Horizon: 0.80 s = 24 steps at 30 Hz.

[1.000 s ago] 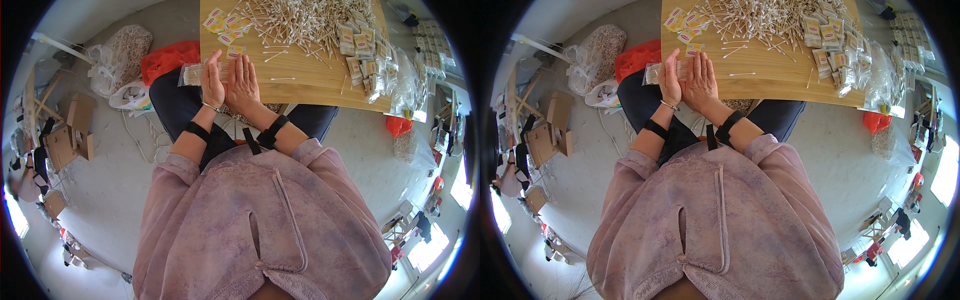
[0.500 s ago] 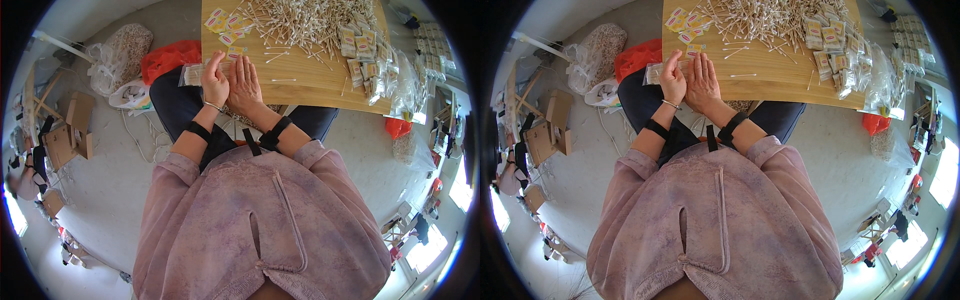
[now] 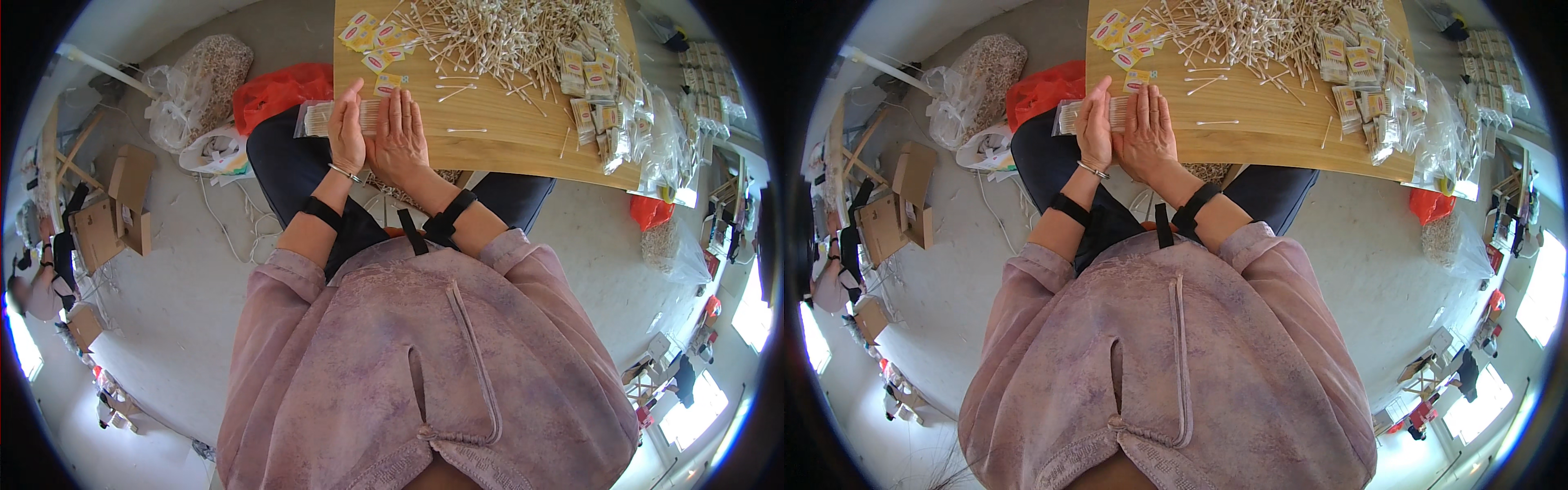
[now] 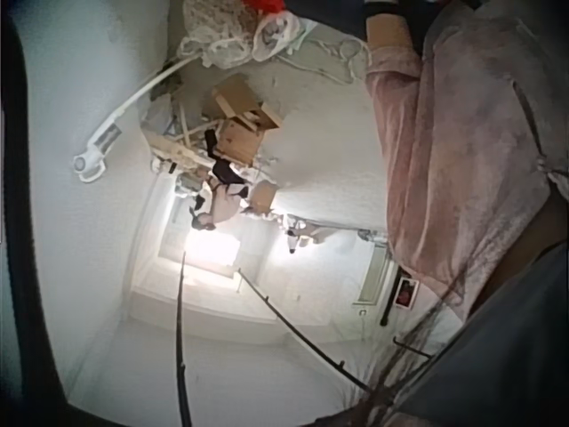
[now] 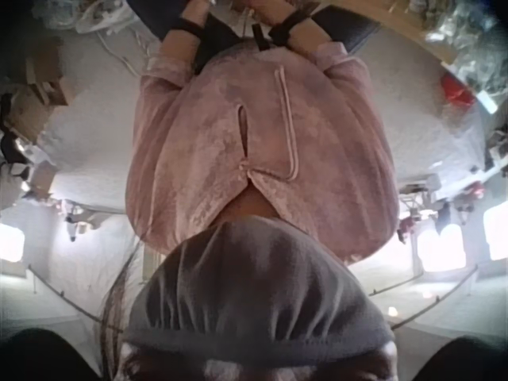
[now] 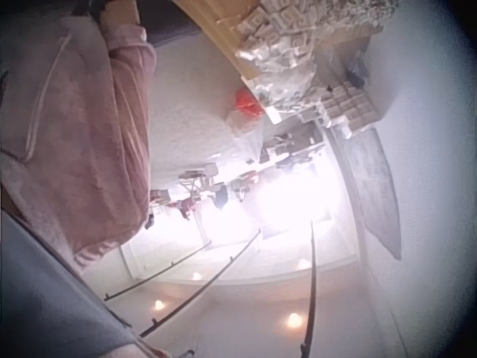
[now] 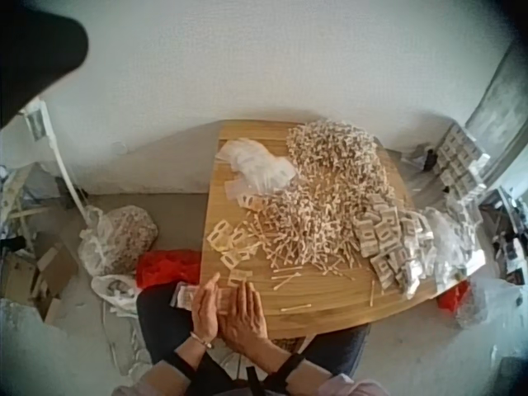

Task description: Counting and packaging cotton swabs into small labeled plastic bags.

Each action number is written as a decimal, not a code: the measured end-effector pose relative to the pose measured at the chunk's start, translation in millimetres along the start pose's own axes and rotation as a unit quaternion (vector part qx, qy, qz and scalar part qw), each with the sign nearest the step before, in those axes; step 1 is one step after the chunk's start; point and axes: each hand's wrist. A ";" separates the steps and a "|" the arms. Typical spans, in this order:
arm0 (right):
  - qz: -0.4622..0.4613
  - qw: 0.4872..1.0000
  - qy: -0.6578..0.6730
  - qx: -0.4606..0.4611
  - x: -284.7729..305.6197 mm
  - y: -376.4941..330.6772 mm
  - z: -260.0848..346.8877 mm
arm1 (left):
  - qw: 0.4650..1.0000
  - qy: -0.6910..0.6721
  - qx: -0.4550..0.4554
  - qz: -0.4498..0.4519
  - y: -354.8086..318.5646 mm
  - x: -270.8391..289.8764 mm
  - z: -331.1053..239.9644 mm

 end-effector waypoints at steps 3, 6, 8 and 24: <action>-0.002 1.000 0.010 0.003 -1.5 0.0 -0.2 | 1.000 0.005 -0.026 0.000 -0.8 -0.2 1.6; 0.007 1.000 -0.015 0.010 -2.1 -0.1 0.3 | 0.996 0.073 -0.050 0.014 -1.9 0.5 1.3; 0.010 1.000 -0.022 0.017 -2.0 0.1 -0.4 | 0.995 0.084 -0.050 0.020 -3.5 3.9 -1.5; 0.015 0.999 0.019 0.029 0.6 -0.8 6.6 | 0.653 0.655 -0.171 0.340 44.1 80.0 -55.8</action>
Point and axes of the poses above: each hand's wrist, its own y-axis towards the middle knuckle, its own x-axis out of the back of the hand, z = x × y, and after that the axes turned 2 degrees about -z, right-handed
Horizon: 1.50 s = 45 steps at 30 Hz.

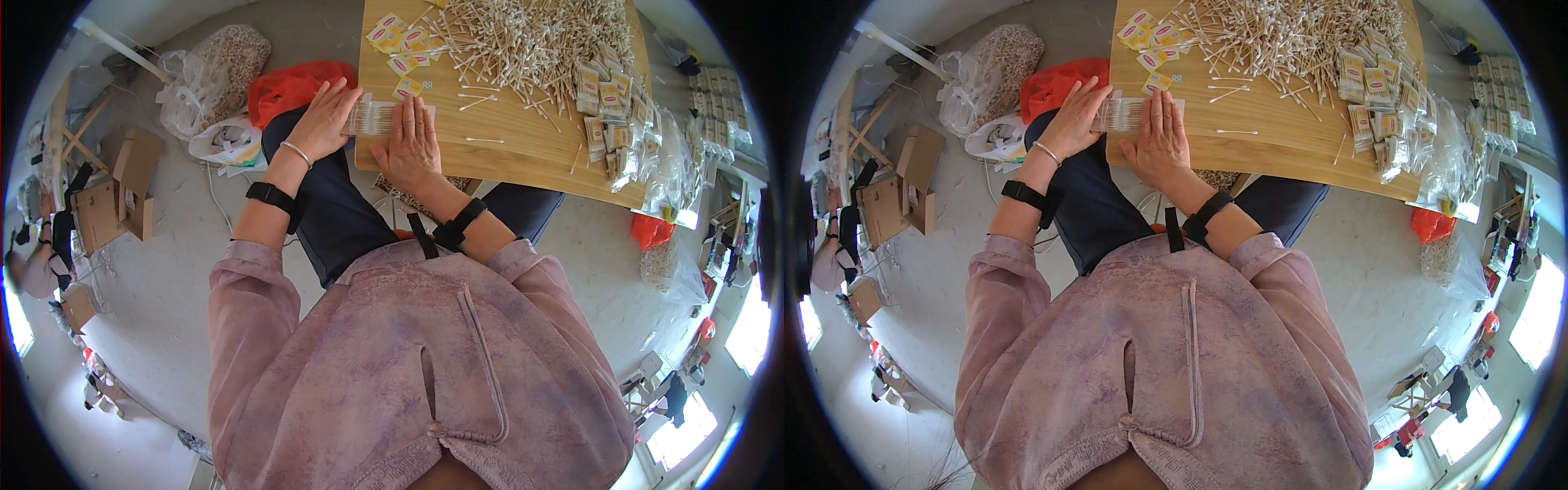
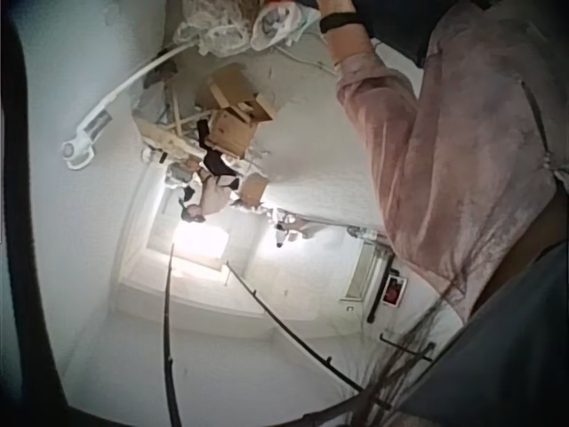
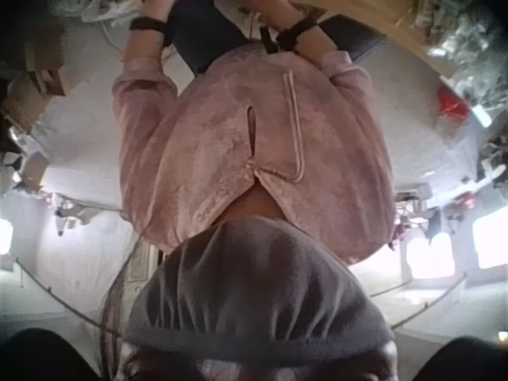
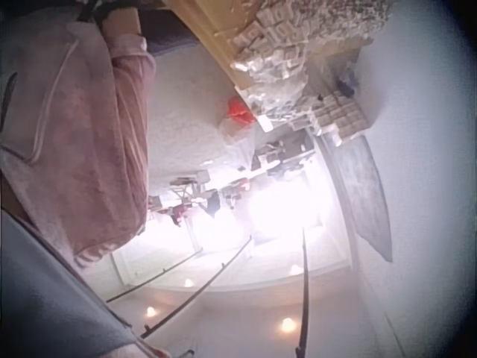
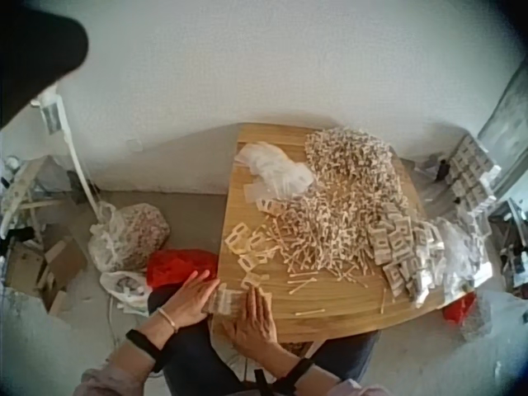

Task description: Counting and packaging cotton swabs into small labeled plastic bags.

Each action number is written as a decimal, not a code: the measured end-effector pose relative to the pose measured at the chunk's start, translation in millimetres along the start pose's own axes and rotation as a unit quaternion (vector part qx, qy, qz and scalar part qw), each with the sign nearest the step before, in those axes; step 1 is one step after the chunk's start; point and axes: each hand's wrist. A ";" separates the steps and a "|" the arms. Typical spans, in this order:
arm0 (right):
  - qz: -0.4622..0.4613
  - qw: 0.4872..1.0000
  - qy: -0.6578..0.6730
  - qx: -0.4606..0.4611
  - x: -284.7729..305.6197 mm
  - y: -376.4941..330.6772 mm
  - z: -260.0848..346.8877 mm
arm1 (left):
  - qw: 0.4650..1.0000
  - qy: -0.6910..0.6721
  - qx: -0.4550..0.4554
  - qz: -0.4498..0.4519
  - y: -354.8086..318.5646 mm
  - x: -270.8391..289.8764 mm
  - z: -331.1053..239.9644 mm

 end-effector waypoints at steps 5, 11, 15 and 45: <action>-0.002 1.000 -0.015 -0.003 -1.0 0.9 0.6 | 0.996 -0.060 0.032 -0.052 -2.3 6.9 -9.8; -0.011 1.000 -0.007 -0.007 -2.2 3.4 6.9 | 0.851 -0.447 0.187 -0.203 -9.2 -38.8 7.6; -0.010 1.000 -0.012 -0.004 -3.9 3.1 4.4 | 0.841 -0.431 0.233 -0.229 0.2 -57.7 -4.1; 0.010 1.000 -0.013 0.008 -8.9 11.5 16.6 | 0.793 -0.456 0.289 -0.281 11.2 -67.7 -7.2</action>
Point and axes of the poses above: each hand's wrist, its own y-axis towards the middle knuckle, its own x-axis out of the back of the hand, z = x × y, and after that the axes turned 2 degrees about -z, right-handed
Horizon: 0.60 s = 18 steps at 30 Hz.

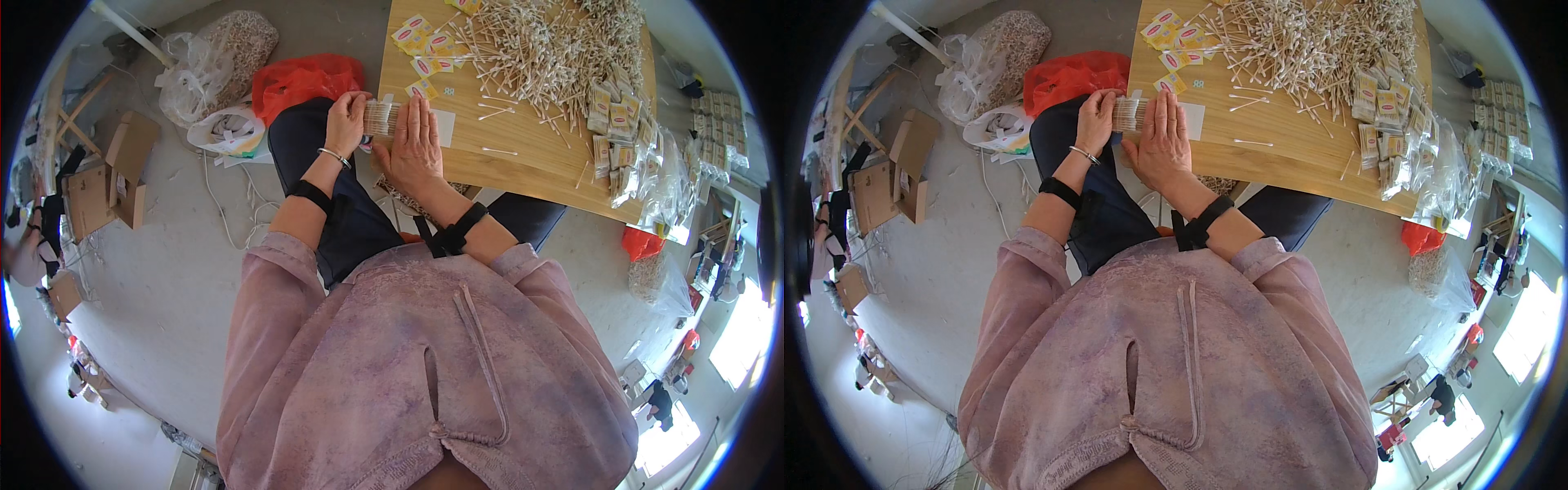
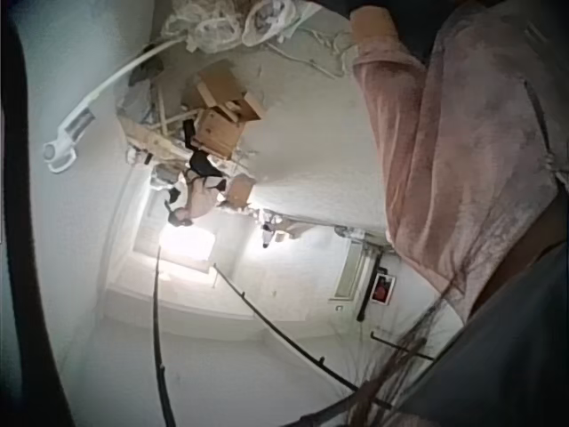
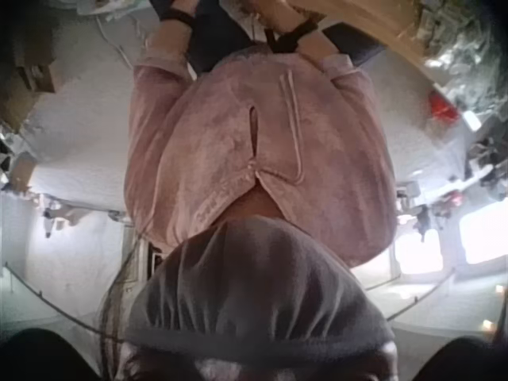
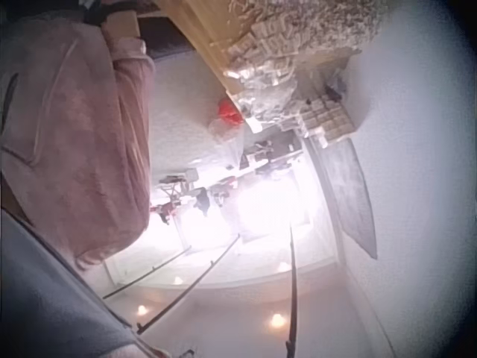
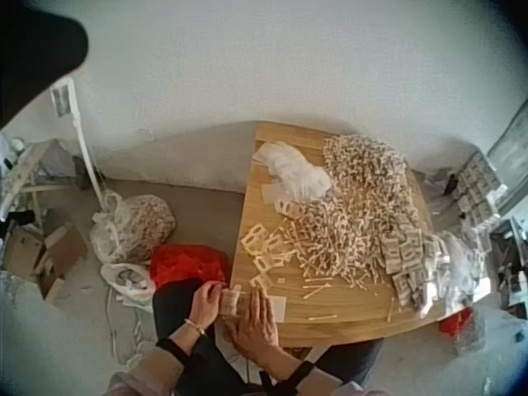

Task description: Counting and packaging cotton swabs into small labeled plastic bags.

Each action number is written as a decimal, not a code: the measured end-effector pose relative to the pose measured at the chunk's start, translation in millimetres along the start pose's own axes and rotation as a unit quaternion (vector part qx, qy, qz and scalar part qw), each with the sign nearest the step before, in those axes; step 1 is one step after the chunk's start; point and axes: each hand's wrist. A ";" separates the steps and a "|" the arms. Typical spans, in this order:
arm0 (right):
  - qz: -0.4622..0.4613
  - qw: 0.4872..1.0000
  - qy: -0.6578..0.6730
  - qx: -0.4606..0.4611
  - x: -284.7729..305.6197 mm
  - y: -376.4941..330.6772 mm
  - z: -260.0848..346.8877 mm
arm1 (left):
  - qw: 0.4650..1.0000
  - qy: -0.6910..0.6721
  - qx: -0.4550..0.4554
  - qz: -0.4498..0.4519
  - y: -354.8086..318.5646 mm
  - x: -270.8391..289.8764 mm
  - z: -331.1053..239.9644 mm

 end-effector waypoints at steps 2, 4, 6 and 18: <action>-0.006 1.000 -0.008 -0.001 -1.3 -0.3 -1.1 | 1.000 -0.017 0.013 0.002 1.0 -1.7 0.1; -0.005 1.000 -0.008 0.002 -1.5 -0.7 -1.0 | 0.999 -0.032 0.027 0.004 0.6 -2.0 2.2; -0.003 1.000 -0.009 0.004 -1.4 -1.0 -1.2 | 0.994 -0.091 0.063 0.014 0.0 -2.3 4.0; -0.002 1.000 -0.001 0.008 1.1 -3.6 -1.8 | 0.971 -0.199 0.129 0.029 -3.0 -4.0 3.4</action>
Point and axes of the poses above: each hand's wrist, its own y-axis towards the middle knuckle, its own x-axis out of the back of the hand, z = x × y, and after that the axes turned 2 degrees about -z, right-handed
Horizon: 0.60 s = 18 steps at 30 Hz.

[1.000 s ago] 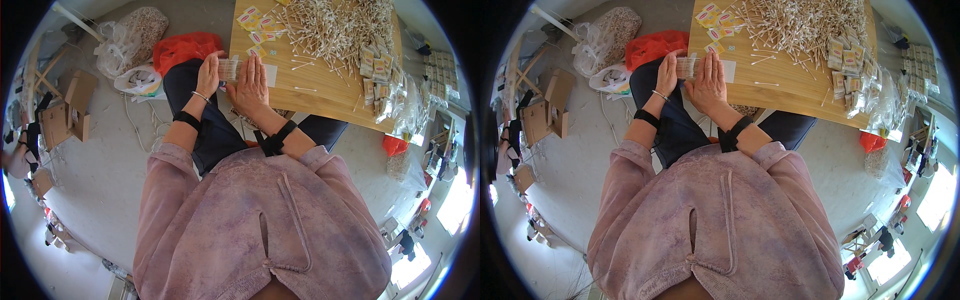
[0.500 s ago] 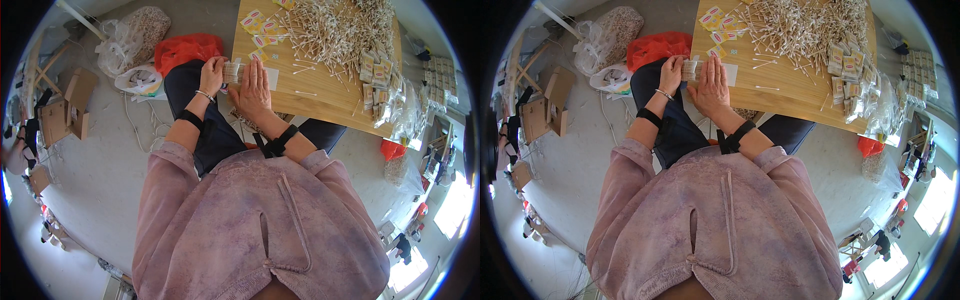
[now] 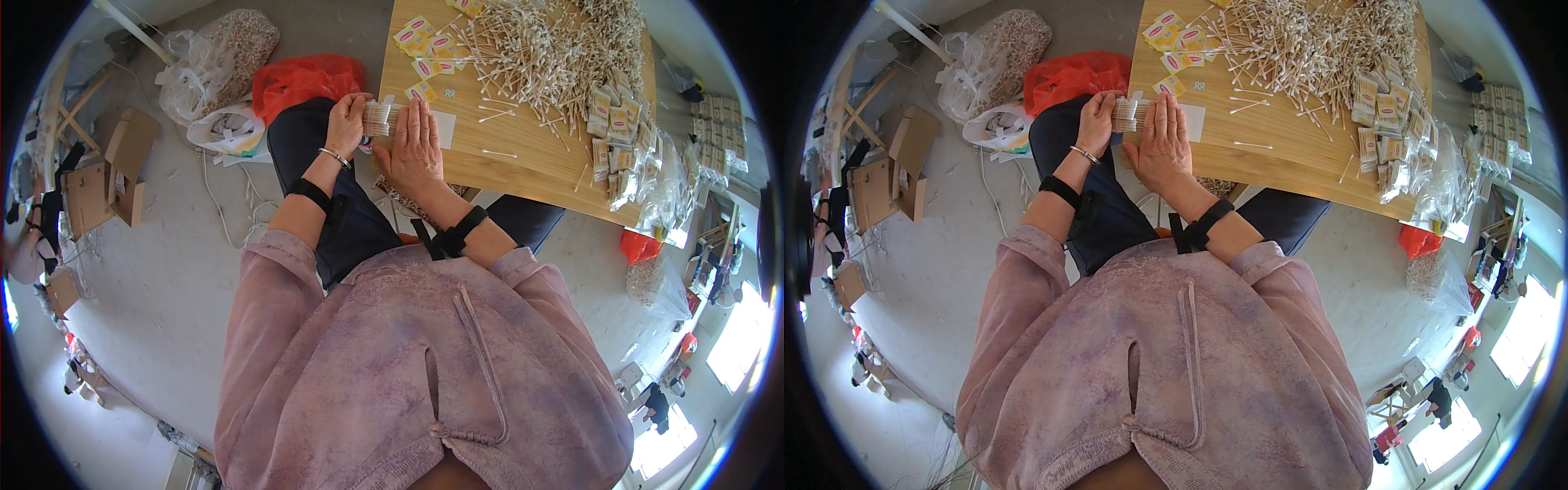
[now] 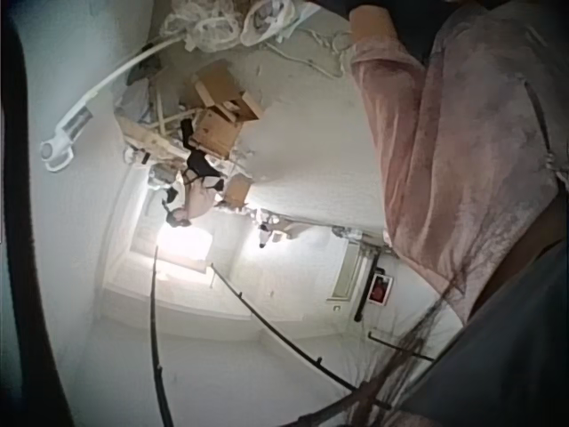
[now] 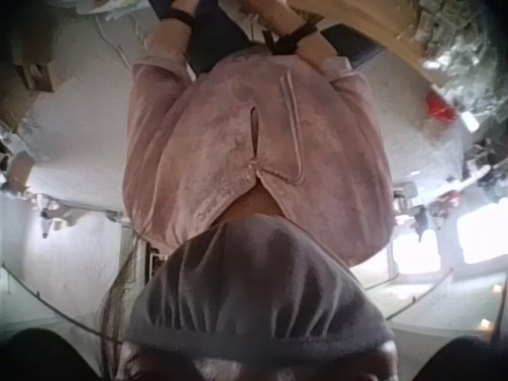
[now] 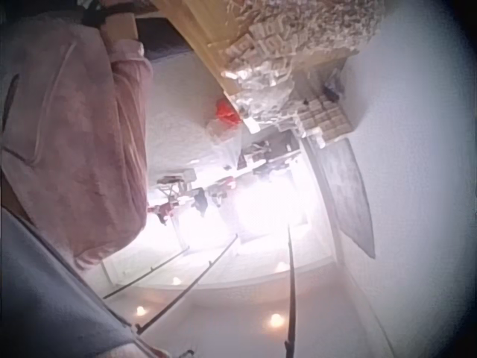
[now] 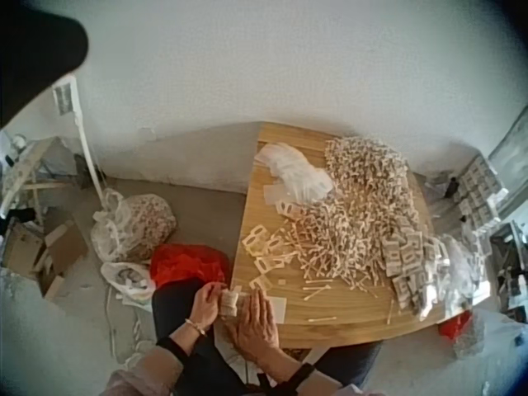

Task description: Counting and packaging cotton swabs into small labeled plastic bags.

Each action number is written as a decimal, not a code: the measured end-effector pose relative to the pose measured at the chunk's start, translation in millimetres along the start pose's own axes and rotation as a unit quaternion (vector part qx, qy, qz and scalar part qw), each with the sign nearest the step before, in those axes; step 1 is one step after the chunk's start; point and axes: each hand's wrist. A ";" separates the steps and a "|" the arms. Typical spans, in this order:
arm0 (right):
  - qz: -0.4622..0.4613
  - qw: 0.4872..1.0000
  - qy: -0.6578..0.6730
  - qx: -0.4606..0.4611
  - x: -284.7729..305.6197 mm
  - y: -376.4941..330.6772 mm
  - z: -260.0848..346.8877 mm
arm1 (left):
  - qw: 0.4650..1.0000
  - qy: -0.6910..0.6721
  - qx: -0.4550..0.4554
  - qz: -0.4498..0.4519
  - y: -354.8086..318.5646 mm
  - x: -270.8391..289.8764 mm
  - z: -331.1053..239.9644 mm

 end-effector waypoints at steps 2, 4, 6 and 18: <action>0.001 1.000 0.004 0.008 -0.5 1.2 1.0 | 0.997 0.062 -0.046 -0.006 0.2 3.2 -3.5; 0.003 1.000 -0.002 0.007 -0.3 2.2 0.5 | 0.988 0.123 -0.089 -0.010 -2.4 2.3 -8.0; 0.004 1.000 -0.006 0.006 -0.4 2.6 1.6 | 0.972 0.177 -0.156 -0.019 -5.7 1.6 -12.7; -0.028 0.999 0.016 -0.022 -6.7 8.9 12.9 | 0.954 0.241 -0.180 -0.003 -8.6 1.0 -17.2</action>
Point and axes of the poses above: each hand's wrist, its own y-axis towards the middle knuckle, its own x-axis out of the back of the hand, z = x × y, and after that the axes turned 2 degrees about -z, right-handed
